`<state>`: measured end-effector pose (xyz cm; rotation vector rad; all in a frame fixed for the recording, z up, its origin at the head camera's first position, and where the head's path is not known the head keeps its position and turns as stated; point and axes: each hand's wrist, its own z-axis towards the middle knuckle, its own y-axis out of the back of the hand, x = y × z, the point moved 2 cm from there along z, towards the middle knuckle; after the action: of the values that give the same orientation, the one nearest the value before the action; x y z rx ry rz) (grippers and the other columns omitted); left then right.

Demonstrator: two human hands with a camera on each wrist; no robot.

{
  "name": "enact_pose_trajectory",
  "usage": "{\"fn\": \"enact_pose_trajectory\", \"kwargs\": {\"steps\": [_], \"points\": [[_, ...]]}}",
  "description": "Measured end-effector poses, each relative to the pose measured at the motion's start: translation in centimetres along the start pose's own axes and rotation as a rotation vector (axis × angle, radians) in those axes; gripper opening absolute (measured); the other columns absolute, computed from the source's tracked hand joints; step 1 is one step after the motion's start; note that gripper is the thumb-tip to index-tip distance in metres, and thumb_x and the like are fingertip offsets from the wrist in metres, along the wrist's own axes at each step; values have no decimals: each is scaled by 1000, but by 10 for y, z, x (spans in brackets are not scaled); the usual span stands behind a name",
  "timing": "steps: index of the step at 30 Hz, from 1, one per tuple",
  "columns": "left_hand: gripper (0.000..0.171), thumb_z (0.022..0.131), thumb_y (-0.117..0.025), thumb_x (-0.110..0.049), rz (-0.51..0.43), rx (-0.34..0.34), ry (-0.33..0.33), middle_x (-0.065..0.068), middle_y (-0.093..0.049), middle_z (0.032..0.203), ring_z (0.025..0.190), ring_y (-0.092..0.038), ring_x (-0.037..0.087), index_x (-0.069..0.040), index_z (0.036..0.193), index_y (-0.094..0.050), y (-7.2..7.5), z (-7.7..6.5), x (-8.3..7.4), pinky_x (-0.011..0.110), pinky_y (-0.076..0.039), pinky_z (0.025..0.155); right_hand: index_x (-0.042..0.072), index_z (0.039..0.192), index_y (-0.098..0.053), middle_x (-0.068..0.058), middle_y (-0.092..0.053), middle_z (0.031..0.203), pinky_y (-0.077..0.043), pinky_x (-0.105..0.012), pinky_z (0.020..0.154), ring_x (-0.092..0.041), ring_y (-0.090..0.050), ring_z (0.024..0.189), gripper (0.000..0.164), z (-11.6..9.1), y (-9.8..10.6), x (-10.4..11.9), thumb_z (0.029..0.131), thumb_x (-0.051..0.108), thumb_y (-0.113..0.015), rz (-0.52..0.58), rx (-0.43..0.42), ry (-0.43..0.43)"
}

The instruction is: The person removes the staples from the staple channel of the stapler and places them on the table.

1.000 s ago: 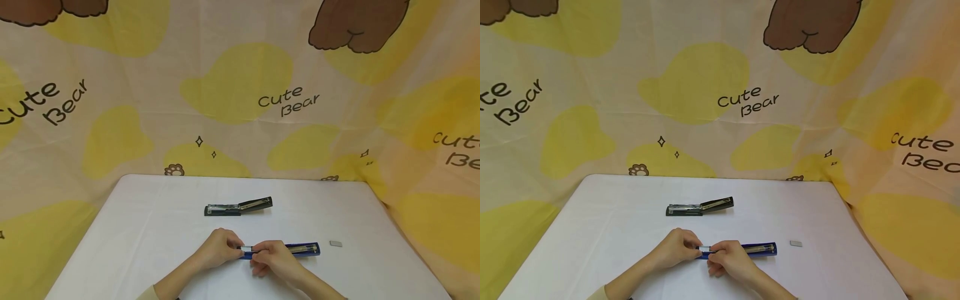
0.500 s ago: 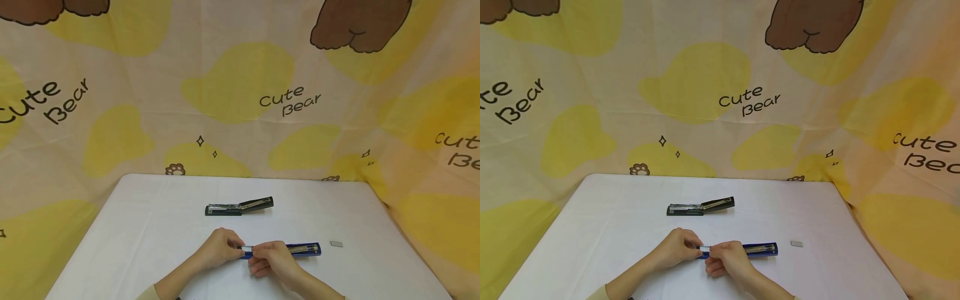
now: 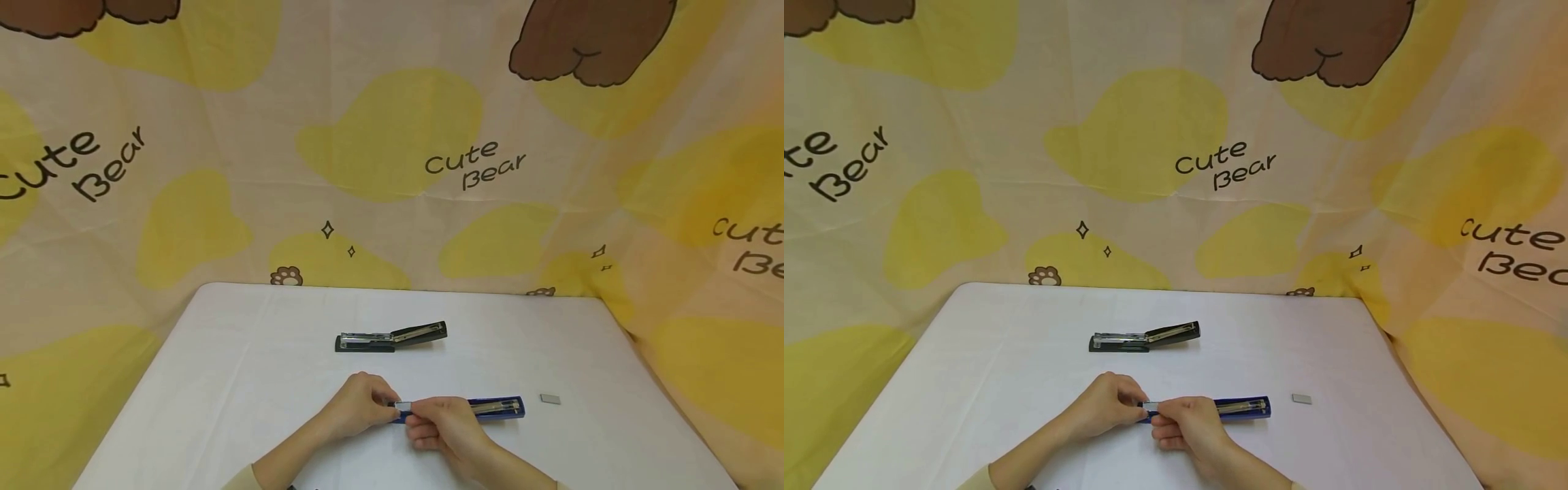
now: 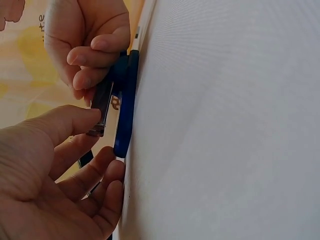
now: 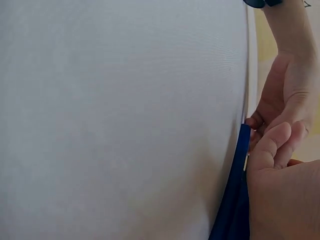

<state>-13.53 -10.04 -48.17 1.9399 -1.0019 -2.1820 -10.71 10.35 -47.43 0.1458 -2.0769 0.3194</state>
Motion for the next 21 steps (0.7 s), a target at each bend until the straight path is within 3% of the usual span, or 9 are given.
{"fn": "enact_pose_trajectory", "kwargs": {"steps": [5,11,21], "points": [[12,82,-82,-7,-10,5,9,-2,-73,86,70,-57,7,-13,92,-83,1,-1,-1,23,-46,60,-9,112,-69,-5,-75,82,-60,-27,66,-11,-73,69,21,3,-3,0,100,8,-65,-4,9,6],[12,82,-82,-8,-19,13,-1,-3,-74,87,72,-58,7,-12,93,-83,0,-1,-2,24,-47,62,-7,108,-71,0,-71,74,-59,-26,62,-9,-70,62,22,8,-3,2,98,12,-70,-59,36,22],[12,82,-82,-7,-13,10,-4,-1,-75,87,74,-59,7,-11,93,-83,0,-1,-3,24,-48,64,-6,106,-71,-2,-72,75,-59,-25,61,-9,-70,63,20,11,-2,5,96,12,-71,-74,58,26]]}}
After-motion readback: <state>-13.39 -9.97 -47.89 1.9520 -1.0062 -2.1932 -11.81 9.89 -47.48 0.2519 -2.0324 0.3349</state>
